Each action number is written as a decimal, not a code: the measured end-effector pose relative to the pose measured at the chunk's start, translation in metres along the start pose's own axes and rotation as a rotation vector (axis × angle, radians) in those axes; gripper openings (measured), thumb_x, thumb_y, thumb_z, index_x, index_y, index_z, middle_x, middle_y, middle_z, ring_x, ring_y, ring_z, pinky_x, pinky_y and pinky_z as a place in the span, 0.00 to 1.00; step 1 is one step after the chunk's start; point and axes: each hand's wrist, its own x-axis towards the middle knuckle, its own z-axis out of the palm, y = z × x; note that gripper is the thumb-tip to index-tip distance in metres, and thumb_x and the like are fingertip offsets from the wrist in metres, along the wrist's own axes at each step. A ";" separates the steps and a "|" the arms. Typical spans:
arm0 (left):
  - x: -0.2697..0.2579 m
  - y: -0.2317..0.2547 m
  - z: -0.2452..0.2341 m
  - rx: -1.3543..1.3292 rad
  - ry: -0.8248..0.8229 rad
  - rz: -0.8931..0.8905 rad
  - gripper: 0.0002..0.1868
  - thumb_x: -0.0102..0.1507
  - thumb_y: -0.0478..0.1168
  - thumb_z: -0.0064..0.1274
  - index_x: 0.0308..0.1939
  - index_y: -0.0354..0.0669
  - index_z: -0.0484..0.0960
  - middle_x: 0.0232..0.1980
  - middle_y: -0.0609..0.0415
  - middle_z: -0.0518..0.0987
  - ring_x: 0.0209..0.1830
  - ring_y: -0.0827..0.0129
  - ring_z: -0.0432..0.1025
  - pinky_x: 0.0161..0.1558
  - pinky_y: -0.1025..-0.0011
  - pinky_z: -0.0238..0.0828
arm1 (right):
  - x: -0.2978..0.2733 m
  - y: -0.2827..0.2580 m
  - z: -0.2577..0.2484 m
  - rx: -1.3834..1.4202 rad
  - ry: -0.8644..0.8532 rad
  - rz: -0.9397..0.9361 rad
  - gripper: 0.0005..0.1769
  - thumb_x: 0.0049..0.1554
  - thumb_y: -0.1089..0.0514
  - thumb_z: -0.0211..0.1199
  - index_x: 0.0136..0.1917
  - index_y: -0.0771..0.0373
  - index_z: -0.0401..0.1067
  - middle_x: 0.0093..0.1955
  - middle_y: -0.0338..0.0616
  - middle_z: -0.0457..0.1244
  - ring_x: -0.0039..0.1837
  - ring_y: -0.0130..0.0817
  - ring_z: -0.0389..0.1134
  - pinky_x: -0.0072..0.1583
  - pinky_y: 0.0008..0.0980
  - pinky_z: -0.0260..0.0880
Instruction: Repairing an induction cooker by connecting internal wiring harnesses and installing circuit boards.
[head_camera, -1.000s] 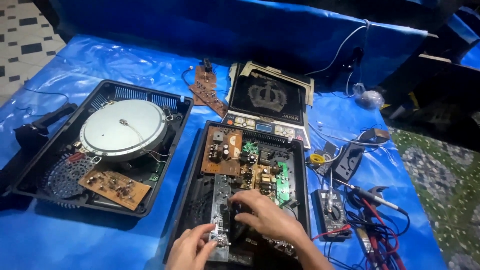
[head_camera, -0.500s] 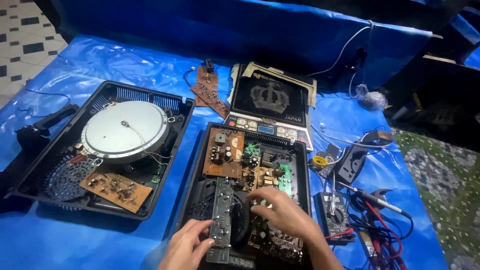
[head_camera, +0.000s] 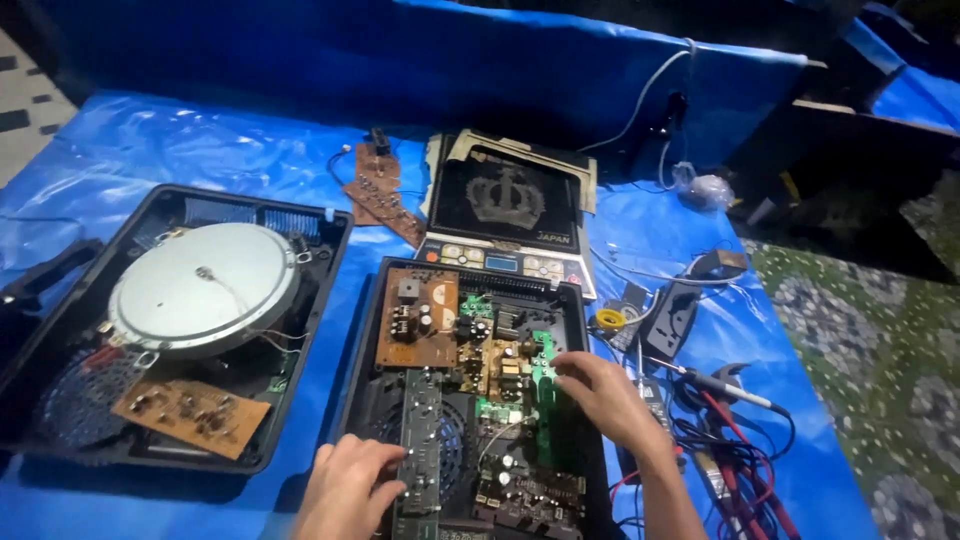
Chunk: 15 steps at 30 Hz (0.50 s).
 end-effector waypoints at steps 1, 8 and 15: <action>-0.001 0.000 0.000 0.005 -0.007 0.008 0.20 0.63 0.51 0.62 0.59 0.68 0.80 0.54 0.73 0.83 0.58 0.72 0.68 0.59 0.67 0.61 | 0.001 0.002 0.001 0.005 0.005 0.009 0.19 0.61 0.52 0.59 0.65 0.54 0.73 0.64 0.39 0.69 0.64 0.32 0.70 0.64 0.32 0.73; 0.002 -0.002 -0.001 -0.102 0.003 -0.104 0.26 0.59 0.51 0.64 0.61 0.77 0.79 0.50 0.80 0.85 0.59 0.81 0.71 0.61 0.74 0.59 | 0.016 0.005 0.004 -0.032 0.025 -0.125 0.14 0.62 0.54 0.59 0.59 0.57 0.76 0.59 0.40 0.70 0.60 0.35 0.71 0.61 0.34 0.72; 0.013 -0.001 -0.011 0.008 -0.184 -0.144 0.23 0.64 0.54 0.59 0.63 0.80 0.77 0.60 0.78 0.79 0.68 0.76 0.64 0.68 0.67 0.56 | 0.030 0.010 0.004 -0.041 0.037 -0.152 0.15 0.62 0.54 0.58 0.59 0.59 0.76 0.59 0.43 0.71 0.59 0.36 0.72 0.60 0.34 0.72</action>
